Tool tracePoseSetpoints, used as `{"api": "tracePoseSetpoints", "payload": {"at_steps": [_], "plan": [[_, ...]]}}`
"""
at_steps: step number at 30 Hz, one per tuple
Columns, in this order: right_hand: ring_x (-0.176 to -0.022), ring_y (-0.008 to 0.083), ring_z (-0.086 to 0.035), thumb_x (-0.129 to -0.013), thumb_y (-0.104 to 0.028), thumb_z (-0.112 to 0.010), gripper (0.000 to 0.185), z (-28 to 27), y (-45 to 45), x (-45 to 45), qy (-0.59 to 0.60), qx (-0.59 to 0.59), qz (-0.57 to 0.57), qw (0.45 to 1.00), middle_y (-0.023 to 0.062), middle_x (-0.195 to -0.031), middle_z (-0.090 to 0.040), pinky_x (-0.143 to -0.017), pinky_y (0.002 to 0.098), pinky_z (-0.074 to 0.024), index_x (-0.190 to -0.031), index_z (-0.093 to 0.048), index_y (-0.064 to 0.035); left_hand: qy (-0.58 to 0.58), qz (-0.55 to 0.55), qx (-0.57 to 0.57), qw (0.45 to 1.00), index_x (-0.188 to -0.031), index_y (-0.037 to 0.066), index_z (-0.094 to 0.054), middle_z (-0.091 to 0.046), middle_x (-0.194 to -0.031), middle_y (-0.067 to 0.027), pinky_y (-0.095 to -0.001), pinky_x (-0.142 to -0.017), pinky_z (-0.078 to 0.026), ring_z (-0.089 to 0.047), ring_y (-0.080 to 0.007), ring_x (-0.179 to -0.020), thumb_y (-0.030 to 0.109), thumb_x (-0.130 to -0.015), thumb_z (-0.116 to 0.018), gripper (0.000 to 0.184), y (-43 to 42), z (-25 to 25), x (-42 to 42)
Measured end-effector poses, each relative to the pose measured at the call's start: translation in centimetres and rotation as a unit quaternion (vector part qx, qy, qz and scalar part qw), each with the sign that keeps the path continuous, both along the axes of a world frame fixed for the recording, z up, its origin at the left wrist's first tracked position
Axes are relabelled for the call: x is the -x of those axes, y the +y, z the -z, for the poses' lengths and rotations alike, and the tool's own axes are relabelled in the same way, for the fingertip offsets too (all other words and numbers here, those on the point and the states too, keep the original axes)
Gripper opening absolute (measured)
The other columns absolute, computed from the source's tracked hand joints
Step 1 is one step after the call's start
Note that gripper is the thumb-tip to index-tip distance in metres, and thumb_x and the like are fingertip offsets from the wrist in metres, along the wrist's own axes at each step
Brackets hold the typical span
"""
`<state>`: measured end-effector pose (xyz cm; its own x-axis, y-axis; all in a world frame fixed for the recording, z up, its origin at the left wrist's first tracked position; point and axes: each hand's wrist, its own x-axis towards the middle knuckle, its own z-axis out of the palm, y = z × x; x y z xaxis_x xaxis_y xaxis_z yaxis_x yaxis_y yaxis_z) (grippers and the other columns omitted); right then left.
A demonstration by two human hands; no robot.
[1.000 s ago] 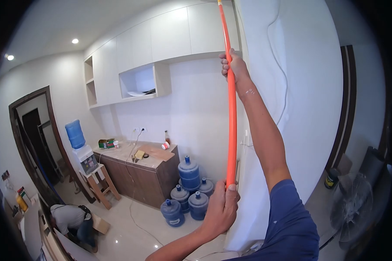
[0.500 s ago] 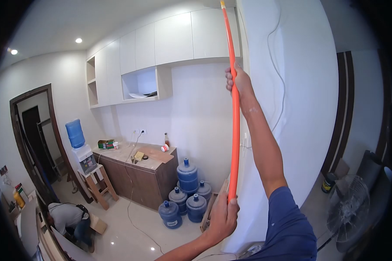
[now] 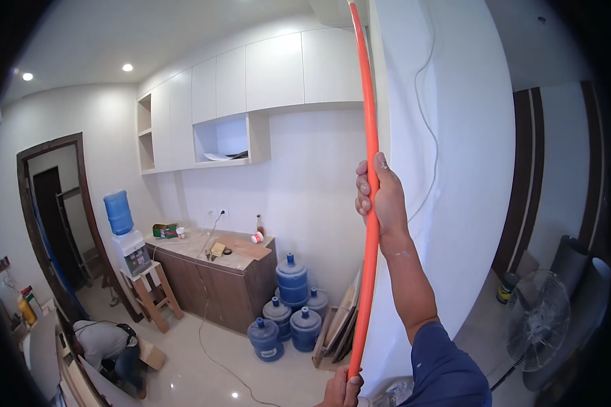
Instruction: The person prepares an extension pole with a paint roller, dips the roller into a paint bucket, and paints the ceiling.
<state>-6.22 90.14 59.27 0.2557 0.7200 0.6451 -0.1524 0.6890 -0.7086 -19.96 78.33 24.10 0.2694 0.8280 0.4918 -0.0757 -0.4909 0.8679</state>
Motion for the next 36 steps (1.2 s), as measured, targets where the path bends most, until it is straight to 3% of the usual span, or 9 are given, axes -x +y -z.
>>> {"api": "tracePoseSetpoints", "payload": {"at_steps": [6,9,13,15,18,21,36], "plan": [[-0.046,0.0047,-0.043,-0.108,-0.052,-0.041,0.048,0.7,-1.9,0.8,0.004,-0.015,-0.021,1.0,-0.0032,-0.067,-0.046,-0.045,0.0214,-0.0385,-0.095,-0.054,-0.0079,-0.015,0.009,0.002,1.0,-0.118,0.007,-0.057,-0.056,-0.07,-0.0026,-0.0345,-0.054,-0.041,-0.051,-0.0155,-0.058,0.056,-0.105,-0.041,0.054,-1.1,2.6,0.0],[-0.046,0.0049,-0.043,-0.109,-0.051,-0.042,0.047,0.9,-1.5,0.6,0.016,-0.021,-0.009,1.0,-0.0028,-0.068,-0.047,-0.044,0.0208,-0.0378,-0.095,-0.055,-0.0076,-0.023,0.023,0.059,0.998,-0.117,0.007,-0.057,-0.056,-0.07,-0.0034,-0.0355,-0.054,-0.041,-0.051,-0.0162,-0.057,0.057,-0.105,-0.041,0.054,-1.5,3.1,-0.2],[-0.047,0.0053,-0.043,-0.109,-0.049,-0.042,0.047,0.3,-0.2,-0.3,0.002,-0.018,0.02,1.0,-0.0026,-0.068,-0.047,-0.045,0.0218,-0.0384,-0.094,-0.055,-0.007,-0.003,0.045,0.032,0.998,-0.119,0.005,-0.055,-0.055,-0.07,-0.0011,-0.0333,-0.053,-0.04,-0.05,-0.0129,-0.057,0.054,-0.105,-0.043,0.052,0.7,3.0,-0.7],[-0.048,0.0056,-0.043,-0.109,-0.048,-0.042,0.046,-0.5,1.3,-1.3,0.0,-0.013,0.033,0.999,-0.0026,-0.068,-0.047,-0.046,0.0223,-0.0387,-0.094,-0.055,-0.0067,-0.02,0.057,0.01,0.998,-0.119,0.003,-0.054,-0.053,-0.069,0.0003,-0.0309,-0.051,-0.038,-0.047,-0.0106,-0.056,0.053,-0.105,-0.044,0.053,1.8,0.4,-1.4],[-0.049,0.0062,-0.043,-0.11,-0.048,-0.042,0.046,-1.3,3.7,-3.0,-0.001,-0.013,0.032,0.999,-0.0027,-0.068,-0.047,-0.047,0.0229,-0.0389,-0.094,-0.055,-0.0062,-0.013,0.076,-0.036,0.996,-0.114,-0.001,-0.048,-0.055,-0.069,-0.0007,-0.0273,-0.051,-0.041,-0.049,-0.0076,-0.054,0.027,-0.109,-0.044,0.028,3.1,-2.9,-2.0],[-0.049,0.0069,-0.043,-0.11,-0.047,-0.042,0.046,-2.8,6.3,-4.6,-0.001,-0.013,0.029,1.0,-0.0025,-0.068,-0.047,-0.048,0.0236,-0.0391,-0.094,-0.055,-0.0057,-0.023,0.096,-0.029,0.995,-0.117,-0.004,-0.05,-0.058,-0.068,-0.0055,-0.0316,-0.054,-0.046,-0.056,-0.0138,-0.055,0.024,-0.109,-0.044,0.03,5.3,-4.7,-3.1],[-0.053,0.005,-0.041,-0.109,-0.045,-0.046,0.041,-9.9,18.9,-12.9,0.007,-0.005,0.027,1.0,-0.0054,-0.068,-0.046,-0.049,0.022,-0.0398,-0.094,-0.054,-0.0076,-0.083,0.141,-0.016,0.986,-0.112,-0.002,-0.049,-0.052,-0.067,-0.0035,-0.0313,-0.053,-0.041,-0.049,-0.0116,-0.055,0.028,-0.111,-0.039,0.031,14.2,-13.3,-9.9]]}}
